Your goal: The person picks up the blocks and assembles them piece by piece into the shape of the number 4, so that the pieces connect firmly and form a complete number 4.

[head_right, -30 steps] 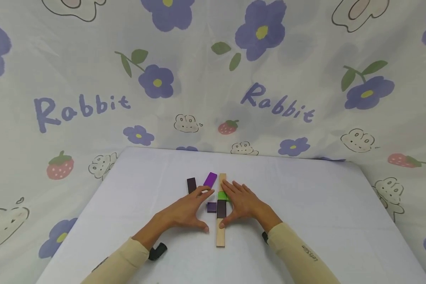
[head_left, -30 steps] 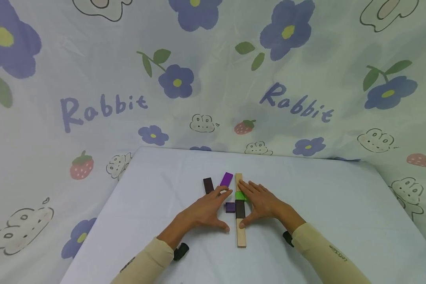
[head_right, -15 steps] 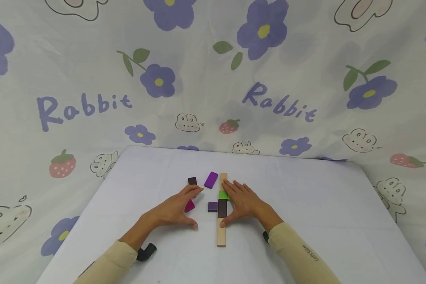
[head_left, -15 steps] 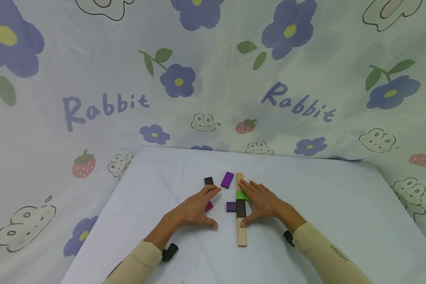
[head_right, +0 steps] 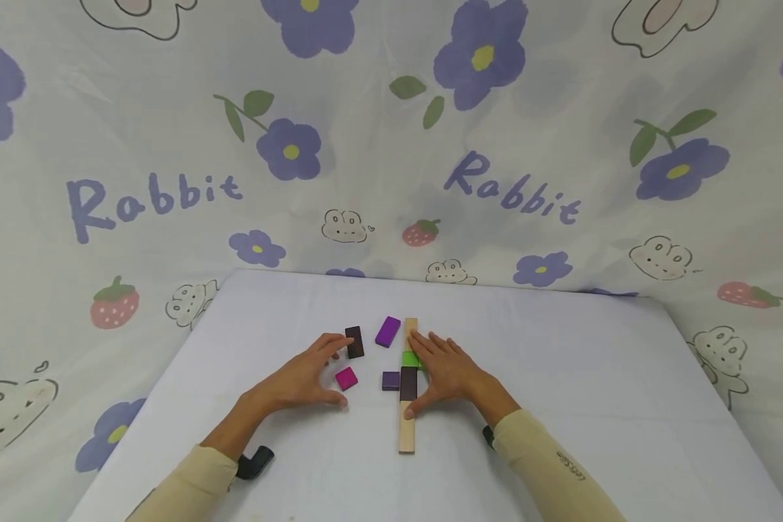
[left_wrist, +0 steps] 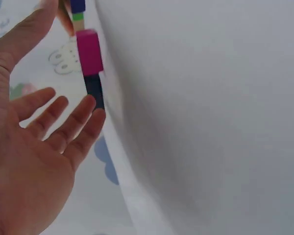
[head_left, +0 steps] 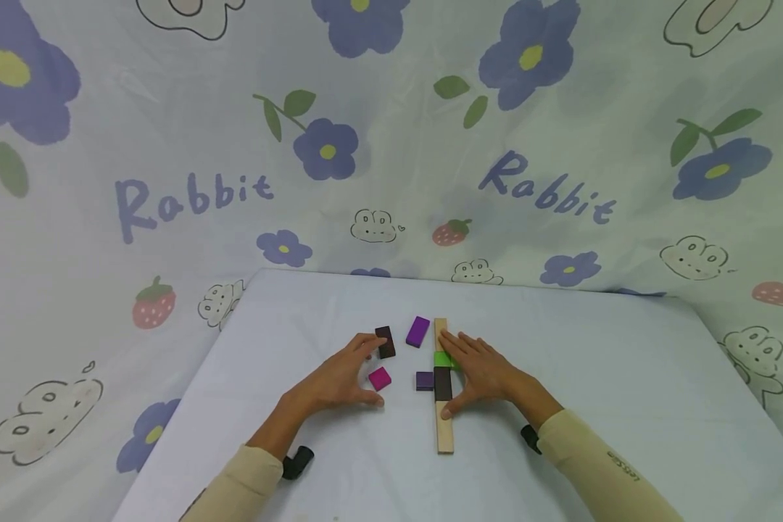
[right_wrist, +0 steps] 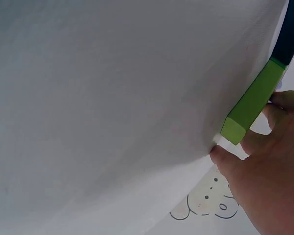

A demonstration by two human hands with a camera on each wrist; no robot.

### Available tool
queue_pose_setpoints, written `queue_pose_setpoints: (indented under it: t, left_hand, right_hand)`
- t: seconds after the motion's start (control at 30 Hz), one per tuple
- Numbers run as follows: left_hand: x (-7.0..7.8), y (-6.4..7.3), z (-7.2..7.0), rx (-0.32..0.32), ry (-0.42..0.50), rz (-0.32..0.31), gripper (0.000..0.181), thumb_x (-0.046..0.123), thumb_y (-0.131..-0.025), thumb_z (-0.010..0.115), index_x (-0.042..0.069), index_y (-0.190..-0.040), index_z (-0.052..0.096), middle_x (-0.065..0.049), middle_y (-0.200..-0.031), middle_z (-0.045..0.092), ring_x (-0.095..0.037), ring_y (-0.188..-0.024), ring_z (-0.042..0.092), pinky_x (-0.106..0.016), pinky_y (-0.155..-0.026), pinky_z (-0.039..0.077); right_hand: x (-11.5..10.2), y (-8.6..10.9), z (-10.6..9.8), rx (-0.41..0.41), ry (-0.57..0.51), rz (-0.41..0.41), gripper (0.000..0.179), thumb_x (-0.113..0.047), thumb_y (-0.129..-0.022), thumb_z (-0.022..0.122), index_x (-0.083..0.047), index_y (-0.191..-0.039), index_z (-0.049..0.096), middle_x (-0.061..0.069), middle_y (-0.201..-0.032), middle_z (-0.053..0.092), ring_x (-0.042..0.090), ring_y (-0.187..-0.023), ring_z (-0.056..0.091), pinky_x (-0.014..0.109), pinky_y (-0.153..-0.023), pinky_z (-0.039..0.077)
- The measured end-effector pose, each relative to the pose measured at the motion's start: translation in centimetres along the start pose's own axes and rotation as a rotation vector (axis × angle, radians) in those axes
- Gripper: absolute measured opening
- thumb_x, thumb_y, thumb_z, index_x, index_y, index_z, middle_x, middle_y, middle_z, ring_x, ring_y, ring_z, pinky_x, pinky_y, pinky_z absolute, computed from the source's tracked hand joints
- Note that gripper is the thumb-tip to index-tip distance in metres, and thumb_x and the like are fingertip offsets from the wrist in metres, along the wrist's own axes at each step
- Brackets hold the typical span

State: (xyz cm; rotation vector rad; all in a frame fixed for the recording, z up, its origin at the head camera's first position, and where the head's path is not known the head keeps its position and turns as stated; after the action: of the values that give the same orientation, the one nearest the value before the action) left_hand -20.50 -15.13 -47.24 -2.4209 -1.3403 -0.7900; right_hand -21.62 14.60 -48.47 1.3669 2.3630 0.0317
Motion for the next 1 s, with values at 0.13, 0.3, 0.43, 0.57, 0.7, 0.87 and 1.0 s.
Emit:
queue_pose_setpoints:
  t: [0.13,0.3,0.43,0.57,0.7,0.87,1.0]
  left_hand:
    - [-0.8,-0.4,-0.9,0.029,0.036,0.004,0.095,0.026,-0.075,0.092,0.012,-0.154,0.040,-0.005,-0.152,0.037,-0.024,-0.125,0.055,-0.045,-0.102,0.049]
    - [-1.9,-1.4,-1.9,0.056,0.088,0.007,0.087,0.017,-0.080,0.087,0.012,-0.153,0.041,-0.007,-0.155,0.035,-0.030,-0.131,0.051,-0.049,-0.105,0.046]
    - [-2.9,-2.3,-2.0,0.056,0.152,0.004,0.082,0.014,-0.082,0.084,0.010,-0.153,0.042,-0.012,-0.157,0.035,-0.036,-0.137,0.045,-0.052,-0.110,0.040]
    - [-3.5,-3.4,-1.8,0.038,0.222,-0.019,0.083,0.011,-0.083,0.083,0.010,-0.154,0.041,-0.013,-0.158,0.036,-0.038,-0.139,0.043,-0.051,-0.112,0.038]
    - [-3.8,-4.3,-1.7,0.021,0.215,-0.029,0.084,0.008,-0.081,0.083,0.010,-0.154,0.041,-0.013,-0.158,0.038,-0.037,-0.140,0.043,-0.051,-0.113,0.036]
    - [-3.6,-5.1,-1.5,-0.013,0.180,-0.007,0.082,0.001,-0.081,0.078,0.010,-0.154,0.042,-0.013,-0.157,0.040,-0.035,-0.143,0.040,-0.051,-0.115,0.033]
    - [-3.3,-5.7,-1.2,-0.038,0.162,0.018,0.080,-0.003,-0.079,0.072,0.008,-0.153,0.042,-0.013,-0.157,0.041,-0.034,-0.145,0.036,-0.050,-0.116,0.032]
  right_hand:
    - [-0.1,0.0,0.0,-0.007,-0.001,0.005,0.138,-0.078,-0.059,0.081,-0.013,-0.163,0.019,0.007,-0.168,0.017,0.035,-0.153,0.014,0.057,-0.120,0.015]
    - [-0.2,0.0,0.0,-0.011,0.000,0.010,0.137,-0.078,-0.059,0.081,-0.013,-0.163,0.020,0.006,-0.168,0.017,0.034,-0.154,0.013,0.057,-0.121,0.014]
    - [-0.2,0.0,0.0,-0.011,-0.001,0.014,0.137,-0.078,-0.058,0.081,-0.013,-0.163,0.020,0.006,-0.168,0.017,0.034,-0.154,0.013,0.057,-0.121,0.014]
    - [0.0,0.0,0.1,-0.007,-0.003,0.010,0.137,-0.078,-0.058,0.081,-0.013,-0.163,0.019,0.006,-0.168,0.017,0.034,-0.154,0.013,0.057,-0.120,0.014]
    - [0.0,0.0,0.2,-0.011,0.000,0.007,0.138,-0.079,-0.059,0.080,-0.014,-0.163,0.019,0.006,-0.168,0.016,0.034,-0.154,0.013,0.057,-0.121,0.014]
    - [0.0,0.0,0.2,-0.013,0.003,0.009,0.138,-0.080,-0.058,0.080,-0.014,-0.163,0.019,0.005,-0.169,0.016,0.034,-0.154,0.012,0.057,-0.121,0.013]
    - [0.0,-0.1,0.1,-0.015,0.000,0.014,0.138,-0.080,-0.058,0.080,-0.015,-0.163,0.019,0.005,-0.169,0.015,0.033,-0.154,0.012,0.057,-0.121,0.013]
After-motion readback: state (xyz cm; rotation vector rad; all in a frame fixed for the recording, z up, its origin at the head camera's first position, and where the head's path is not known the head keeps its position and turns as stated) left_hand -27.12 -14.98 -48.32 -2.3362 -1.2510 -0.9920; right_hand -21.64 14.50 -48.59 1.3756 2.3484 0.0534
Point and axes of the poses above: each hand's wrist, its own y-axis away from the middle knuckle, its own z-axis out of the palm, x = y × z, the point moved 1 cm from there along -y, towards the middle knuckle
